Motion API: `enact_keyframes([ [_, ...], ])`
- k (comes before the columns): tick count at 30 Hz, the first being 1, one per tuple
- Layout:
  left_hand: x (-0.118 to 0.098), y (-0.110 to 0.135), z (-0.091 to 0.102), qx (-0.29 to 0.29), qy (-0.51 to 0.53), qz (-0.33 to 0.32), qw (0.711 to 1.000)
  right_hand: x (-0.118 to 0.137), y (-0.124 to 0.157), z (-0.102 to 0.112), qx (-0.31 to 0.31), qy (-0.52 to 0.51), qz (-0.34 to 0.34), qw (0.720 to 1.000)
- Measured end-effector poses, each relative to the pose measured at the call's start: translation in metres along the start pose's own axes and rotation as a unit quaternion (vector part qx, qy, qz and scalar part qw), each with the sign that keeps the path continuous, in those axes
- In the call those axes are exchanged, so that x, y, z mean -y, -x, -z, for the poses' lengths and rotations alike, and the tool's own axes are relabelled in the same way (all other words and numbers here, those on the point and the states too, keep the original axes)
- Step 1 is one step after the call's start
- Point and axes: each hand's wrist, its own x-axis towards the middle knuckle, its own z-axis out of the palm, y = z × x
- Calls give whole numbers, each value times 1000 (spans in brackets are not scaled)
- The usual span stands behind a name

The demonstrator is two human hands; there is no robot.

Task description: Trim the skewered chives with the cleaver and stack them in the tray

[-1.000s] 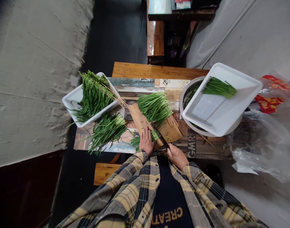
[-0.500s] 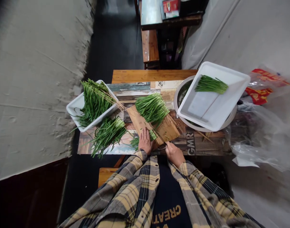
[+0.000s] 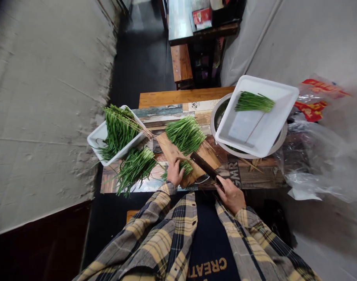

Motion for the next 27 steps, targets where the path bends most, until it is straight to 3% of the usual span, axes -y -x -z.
enact_keyframes([
  [4,-2,-16,10,28,-21,61,998,-21,0,-16,-4,35,-18,999],
  [8,-2,-27,11,33,-10,90,995,-32,-6,-44,-1,-4,1,1000],
  [12,5,-30,9,37,99,87,991,-33,-9,-61,10,-41,25,999],
  [16,12,-28,8,74,189,80,976,-29,-11,-56,18,-17,23,999],
  [19,14,-23,14,103,224,67,967,-18,-18,-47,-1,-29,22,999],
  [22,10,-18,29,136,268,30,953,9,-29,-39,17,-118,57,991],
  [25,2,-17,49,169,345,40,923,43,-51,-37,58,-227,57,970],
  [27,-6,-22,62,189,393,50,899,60,-71,-32,62,-310,20,949],
])
